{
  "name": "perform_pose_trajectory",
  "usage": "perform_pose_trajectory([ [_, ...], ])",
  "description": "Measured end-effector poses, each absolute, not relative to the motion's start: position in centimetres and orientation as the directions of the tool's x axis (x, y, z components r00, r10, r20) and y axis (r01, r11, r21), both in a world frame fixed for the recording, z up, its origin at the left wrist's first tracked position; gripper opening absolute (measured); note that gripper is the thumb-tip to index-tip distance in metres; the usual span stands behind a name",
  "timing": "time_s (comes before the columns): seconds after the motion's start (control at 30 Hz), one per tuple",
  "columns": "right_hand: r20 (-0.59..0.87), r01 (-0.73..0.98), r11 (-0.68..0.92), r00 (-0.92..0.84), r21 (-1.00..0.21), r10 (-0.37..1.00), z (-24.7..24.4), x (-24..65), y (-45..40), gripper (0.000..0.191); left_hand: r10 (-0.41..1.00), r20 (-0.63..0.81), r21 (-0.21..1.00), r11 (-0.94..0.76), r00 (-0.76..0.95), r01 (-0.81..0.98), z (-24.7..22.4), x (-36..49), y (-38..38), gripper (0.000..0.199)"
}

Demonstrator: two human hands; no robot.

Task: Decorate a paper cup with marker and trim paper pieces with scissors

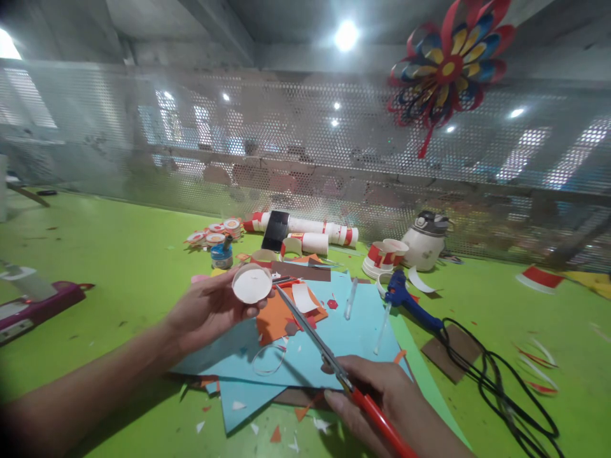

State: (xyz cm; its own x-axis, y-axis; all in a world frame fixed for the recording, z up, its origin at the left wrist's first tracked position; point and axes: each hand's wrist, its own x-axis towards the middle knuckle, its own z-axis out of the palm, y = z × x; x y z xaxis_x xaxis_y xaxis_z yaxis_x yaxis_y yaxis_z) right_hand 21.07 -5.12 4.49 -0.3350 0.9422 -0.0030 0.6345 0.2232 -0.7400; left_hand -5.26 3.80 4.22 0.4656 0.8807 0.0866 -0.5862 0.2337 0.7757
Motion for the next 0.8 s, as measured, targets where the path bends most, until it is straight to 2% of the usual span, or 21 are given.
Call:
perform_pose_trajectory([
  [0.17,-0.016,0.573,0.223,-0.381,-0.789,0.925,4.6,21.1,-5.0,0.034,0.889,0.059,0.782,0.241,0.454,-0.575,4.0,-5.2,3.7,0.030],
  [0.3,-0.025,0.590,0.249,-0.416,-0.768,0.909,4.7,21.1,-4.8,0.030,0.904,0.046,0.823,0.206,0.424,-0.529,3.7,-5.0,3.4,0.027],
  [0.5,-0.004,0.587,0.211,-0.343,-0.781,0.939,4.6,20.9,-5.3,0.025,0.907,0.079,0.875,0.136,0.415,-0.464,3.4,-4.7,3.0,0.025],
  [0.67,0.007,0.637,0.259,-0.370,-0.726,0.929,5.1,21.0,-5.4,0.017,0.914,0.122,0.946,0.011,0.386,-0.325,3.4,-4.8,2.8,0.030],
  [0.8,-0.005,0.678,0.261,-0.364,-0.687,0.931,5.3,21.1,-5.4,0.025,0.907,0.180,0.972,-0.104,0.381,-0.211,3.7,-4.9,2.7,0.034],
])
